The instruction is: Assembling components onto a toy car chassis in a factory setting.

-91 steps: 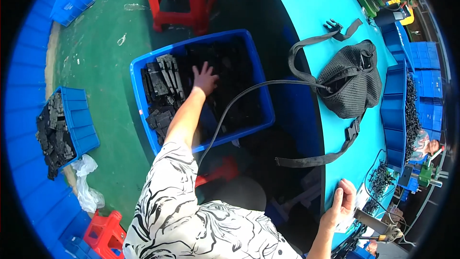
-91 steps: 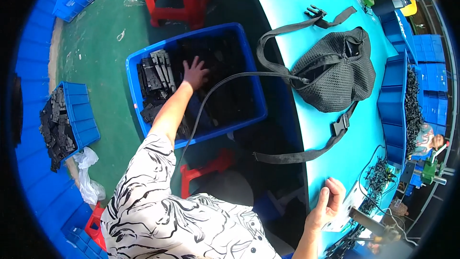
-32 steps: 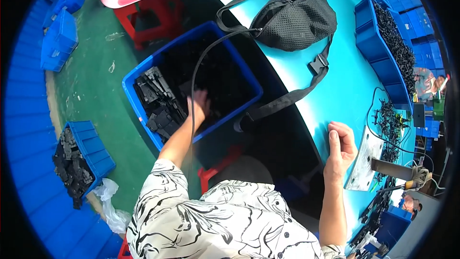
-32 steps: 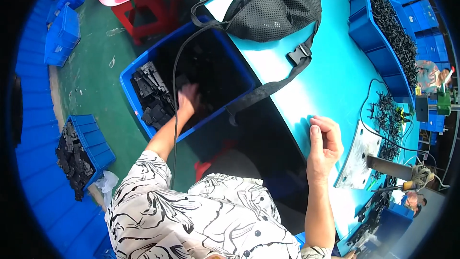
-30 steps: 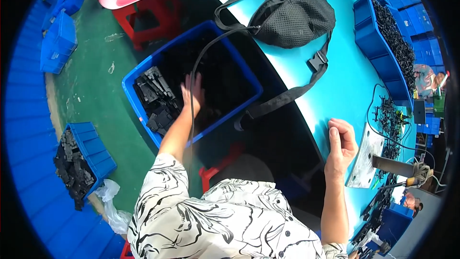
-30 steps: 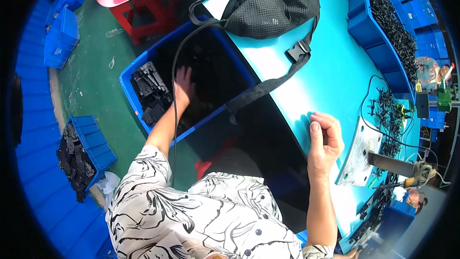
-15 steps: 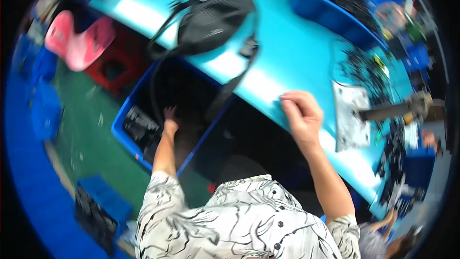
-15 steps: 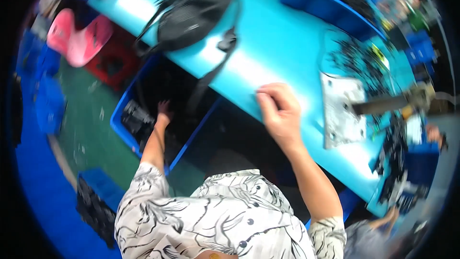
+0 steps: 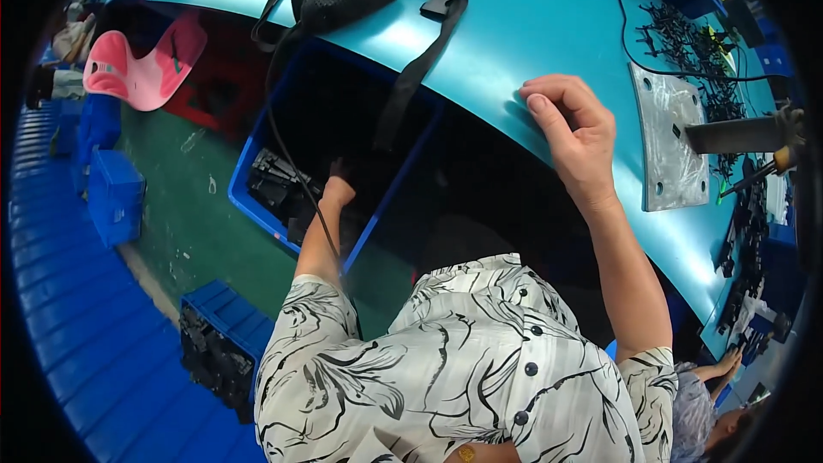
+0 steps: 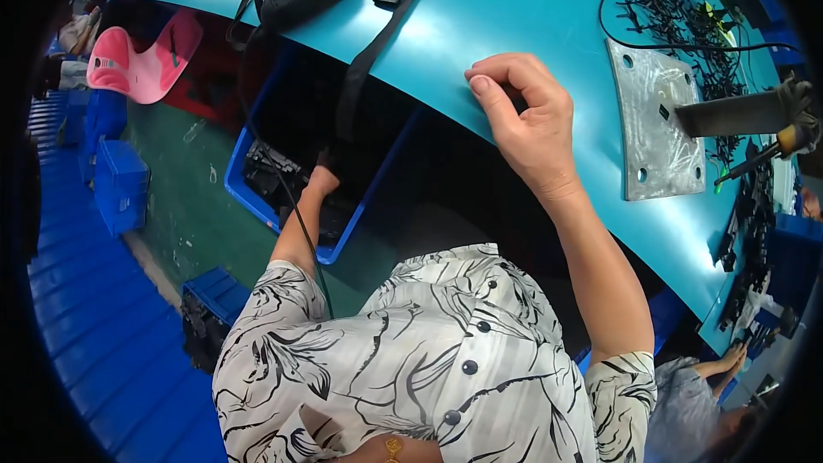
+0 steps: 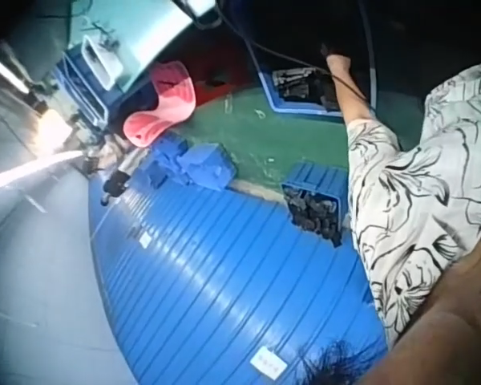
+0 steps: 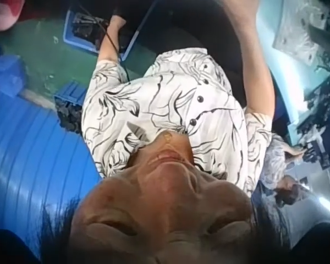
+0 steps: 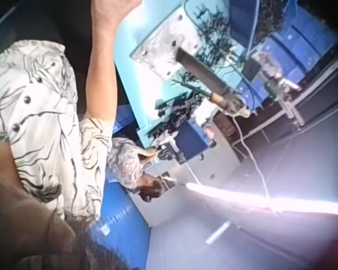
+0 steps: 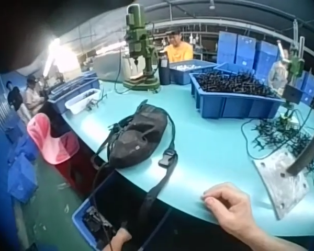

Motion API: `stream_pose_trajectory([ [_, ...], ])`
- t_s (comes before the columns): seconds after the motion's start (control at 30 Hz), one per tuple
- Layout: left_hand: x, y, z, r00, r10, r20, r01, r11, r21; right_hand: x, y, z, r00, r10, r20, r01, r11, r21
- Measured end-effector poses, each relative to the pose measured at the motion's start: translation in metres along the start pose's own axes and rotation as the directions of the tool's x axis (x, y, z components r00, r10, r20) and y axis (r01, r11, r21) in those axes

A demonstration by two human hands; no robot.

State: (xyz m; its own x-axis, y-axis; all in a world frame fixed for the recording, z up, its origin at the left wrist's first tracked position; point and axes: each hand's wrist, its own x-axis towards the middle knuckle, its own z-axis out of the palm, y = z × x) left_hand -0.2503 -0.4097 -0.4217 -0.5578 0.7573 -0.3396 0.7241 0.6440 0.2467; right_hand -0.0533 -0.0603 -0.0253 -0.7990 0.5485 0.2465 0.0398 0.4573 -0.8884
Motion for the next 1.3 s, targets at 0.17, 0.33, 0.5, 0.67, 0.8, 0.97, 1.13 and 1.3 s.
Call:
stream_pose_trajectory([
  [0.17, -0.020, -0.053, 0.016, 0.991, -0.121, 0.054, 0.123, 0.992, -0.020, -0.001, -0.002, 0.012, 0.991, -0.126, -0.039, 0.125, 0.992, -0.017],
  [0.33, -0.034, -0.061, -0.026, 0.996, 0.011, -0.089, -0.025, 0.988, -0.153, -0.020, -0.015, 0.006, 0.899, -0.428, -0.097, 0.436, 0.895, 0.093],
  [0.5, -0.046, -0.051, -0.081, 0.911, -0.278, -0.305, 0.096, 0.862, -0.498, -0.082, -0.028, -0.054, 0.853, -0.521, 0.001, 0.517, 0.847, 0.128],
  [0.67, -0.068, -0.069, -0.170, 0.794, -0.448, -0.411, 0.041, 0.713, -0.700, -0.138, -0.017, -0.192, 0.910, -0.386, -0.152, 0.313, 0.880, -0.358],
  [0.8, -0.084, -0.081, -0.245, 0.570, -0.687, -0.451, -0.158, 0.447, -0.880, -0.158, 0.007, -0.302, 0.844, -0.278, -0.458, -0.137, 0.714, -0.687],
  [0.97, -0.081, 0.108, -0.381, 0.360, -0.666, -0.654, -0.383, 0.534, -0.754, -0.166, 0.066, -0.405, 0.740, -0.278, -0.612, -0.544, 0.288, -0.788],
  [1.13, -0.076, 0.259, -0.414, 0.590, -0.174, -0.788, -0.515, 0.671, -0.534, -0.158, 0.103, -0.436, 0.676, -0.110, -0.729, -0.713, 0.157, -0.684],
  [1.3, -0.124, 0.394, -0.414, 0.499, 0.743, -0.445, -0.797, 0.596, 0.101, -0.135, 0.134, -0.432, 0.646, -0.119, -0.754, -0.689, 0.333, -0.644],
])
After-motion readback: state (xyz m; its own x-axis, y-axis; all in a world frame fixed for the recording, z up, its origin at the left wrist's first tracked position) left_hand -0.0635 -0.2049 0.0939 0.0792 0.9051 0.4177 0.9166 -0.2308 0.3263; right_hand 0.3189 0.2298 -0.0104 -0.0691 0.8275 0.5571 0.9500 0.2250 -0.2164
